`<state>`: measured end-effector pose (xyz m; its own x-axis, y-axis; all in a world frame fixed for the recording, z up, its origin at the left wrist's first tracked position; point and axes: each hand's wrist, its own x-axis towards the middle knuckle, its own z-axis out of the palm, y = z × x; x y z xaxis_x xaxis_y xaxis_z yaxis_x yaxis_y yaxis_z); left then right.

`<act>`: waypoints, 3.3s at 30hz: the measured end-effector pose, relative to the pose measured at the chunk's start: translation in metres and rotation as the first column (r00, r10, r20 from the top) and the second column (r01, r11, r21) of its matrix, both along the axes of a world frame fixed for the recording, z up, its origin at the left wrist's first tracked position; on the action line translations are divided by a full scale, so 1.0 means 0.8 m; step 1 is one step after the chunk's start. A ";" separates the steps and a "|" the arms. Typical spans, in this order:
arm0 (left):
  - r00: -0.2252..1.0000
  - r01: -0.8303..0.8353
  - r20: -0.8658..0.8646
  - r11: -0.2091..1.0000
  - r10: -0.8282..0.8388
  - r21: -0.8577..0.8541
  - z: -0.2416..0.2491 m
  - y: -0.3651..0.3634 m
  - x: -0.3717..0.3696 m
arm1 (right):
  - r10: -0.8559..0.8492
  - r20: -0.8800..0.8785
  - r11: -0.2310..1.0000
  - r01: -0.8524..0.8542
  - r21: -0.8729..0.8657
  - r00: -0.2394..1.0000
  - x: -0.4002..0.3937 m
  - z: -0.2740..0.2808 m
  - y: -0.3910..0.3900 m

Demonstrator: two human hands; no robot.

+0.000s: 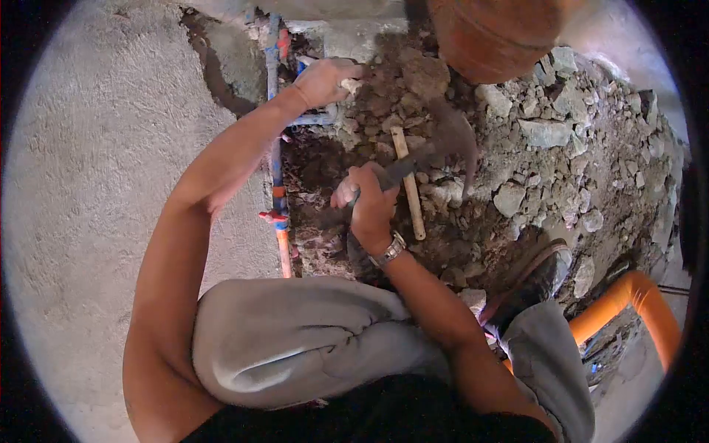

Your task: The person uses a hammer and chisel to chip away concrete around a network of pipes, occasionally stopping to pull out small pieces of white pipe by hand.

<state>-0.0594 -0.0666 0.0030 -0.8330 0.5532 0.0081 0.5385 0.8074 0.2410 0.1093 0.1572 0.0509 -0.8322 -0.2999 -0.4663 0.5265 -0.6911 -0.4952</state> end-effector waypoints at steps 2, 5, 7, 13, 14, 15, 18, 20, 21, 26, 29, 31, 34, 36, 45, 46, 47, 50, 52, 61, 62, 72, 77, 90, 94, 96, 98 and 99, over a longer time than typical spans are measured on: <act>0.999 0.040 0.027 0.999 -0.040 -0.003 -0.002 0.002 -0.001 | 0.087 0.088 0.994 -0.080 -0.077 0.992 -0.006 -0.002 0.002; 0.999 0.041 0.034 0.997 -0.038 -0.068 -0.004 -0.004 -0.009 | 0.121 0.040 0.988 -0.116 -0.105 0.992 -0.005 -0.016 -0.005; 0.994 -0.065 0.077 0.982 0.080 -0.179 -0.006 0.014 -0.012 | 0.134 0.007 0.991 -0.134 -0.018 0.991 -0.005 -0.019 -0.001; 0.993 -0.043 0.103 0.993 0.054 -0.110 0.009 0.033 -0.016 | 0.113 0.082 0.994 -0.113 -0.002 0.990 -0.013 -0.019 0.008; 0.993 -0.038 0.109 0.993 0.050 -0.108 0.001 0.032 -0.018 | 0.102 0.146 0.993 -0.093 -0.068 0.984 -0.014 -0.020 0.007; 0.994 -0.043 0.098 0.994 0.053 -0.100 -0.006 0.028 -0.021 | 0.100 0.151 0.994 -0.091 -0.065 0.984 -0.014 -0.019 0.007; 0.995 -0.063 0.078 0.996 0.068 -0.059 -0.010 0.017 -0.026 | 0.021 0.102 1.000 -0.020 -0.016 0.995 -0.021 -0.021 0.001; 0.994 -0.081 0.071 0.997 0.082 -0.021 -0.012 0.013 -0.024 | 0.168 0.123 0.984 -0.175 0.044 0.978 -0.030 -0.027 -0.004; 0.994 -0.095 0.041 0.993 0.098 -0.068 -0.013 0.012 -0.023 | 0.167 0.118 0.984 -0.174 0.045 0.979 -0.035 -0.029 -0.001; 0.992 -0.119 0.032 0.989 0.122 -0.090 -0.007 0.002 -0.014 | 0.126 0.206 0.991 -0.115 -0.065 0.970 -0.022 -0.038 -0.004; 0.999 -0.051 -0.008 0.996 0.052 0.078 -0.011 0.001 -0.009 | 0.066 0.201 0.998 -0.069 0.004 0.977 -0.018 -0.036 -0.021; 0.989 -0.142 0.030 0.988 0.144 -0.054 -0.005 0.004 -0.008 | 0.240 0.182 0.970 -0.245 0.005 0.954 -0.031 -0.040 -0.004; 0.980 -0.195 -0.044 0.981 0.196 0.011 0.004 -0.012 0.000 | 0.356 0.140 0.933 -0.361 0.007 0.924 -0.028 -0.036 0.002; 0.982 -0.159 -0.093 0.986 0.162 0.040 0.007 -0.010 0.002 | 0.310 0.116 0.950 -0.311 -0.011 0.944 -0.013 -0.032 0.000; 0.981 -0.103 0.176 0.989 0.084 0.102 0.011 0.052 0.025 | 0.129 0.058 0.992 -0.129 -0.010 0.990 -0.008 -0.011 0.013; 0.981 -0.112 0.168 0.989 0.094 0.101 0.008 0.049 0.023 | 0.101 0.017 0.995 -0.101 -0.014 0.995 -0.008 -0.010 0.013; 0.990 -0.111 0.105 0.988 0.100 0.111 0.004 0.044 0.021 | 0.110 0.010 0.994 -0.110 -0.016 0.994 -0.008 -0.006 0.012; 0.991 -0.130 0.052 0.985 0.125 0.114 -0.002 0.035 0.017 | 0.086 0.028 0.995 -0.087 0.051 0.996 -0.008 0.004 0.009; 0.987 -0.153 0.064 0.982 0.147 0.112 -0.002 0.034 0.013 | 0.064 0.001 0.994 -0.064 0.091 0.998 -0.006 0.005 0.008; 0.949 -0.167 0.216 0.946 0.231 -0.278 0.007 0.057 -0.009 | 0.039 0.178 0.999 -0.035 -0.026 0.983 -0.011 -0.012 0.007; 0.962 -0.132 0.192 0.948 0.192 -0.291 0.003 0.055 -0.009 | 0.043 0.175 0.999 -0.040 -0.024 0.984 -0.016 -0.012 0.008; 0.944 -0.153 0.244 0.948 0.224 -0.280 0.010 0.049 -0.002 | 0.151 0.144 0.987 -0.156 0.026 0.978 -0.011 -0.018 0.016; 0.972 -0.130 0.160 0.959 0.173 -0.251 -0.003 0.040 -0.004 | 0.119 0.219 0.992 -0.126 0.018 0.968 -0.017 -0.017 0.008; 0.942 -0.177 0.239 0.954 0.235 -0.240 0.023 0.057 0.000 | 0.203 0.219 0.979 -0.205 -0.013 0.954 -0.019 -0.030 0.008; 0.965 -0.152 0.176 0.963 0.193 -0.222 0.003 0.047 -0.009 | 0.323 0.249 0.939 -0.343 0.038 0.913 -0.041 -0.020 0.024; 0.963 -0.133 0.203 0.967 0.177 -0.216 0.008 0.049 -0.004 | 0.240 0.231 0.968 -0.249 0.013 0.943 -0.029 -0.031 0.014; 0.961 -0.140 0.203 0.964 0.187 -0.225 0.010 0.049 -0.002 | 0.145 0.214 0.989 -0.146 -0.015 0.966 -0.026 -0.036 0.013; 0.961 -0.147 0.198 0.962 0.194 -0.230 0.011 0.051 -0.003 | 0.270 0.208 0.962 -0.274 -0.011 0.940 -0.031 -0.037 0.019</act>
<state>-0.0622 -0.0258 0.0119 -0.8835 0.3721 -0.2846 0.3419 0.9275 0.1510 0.0844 0.1722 0.0214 -0.6053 -0.4914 -0.6263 0.7850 -0.4990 -0.3671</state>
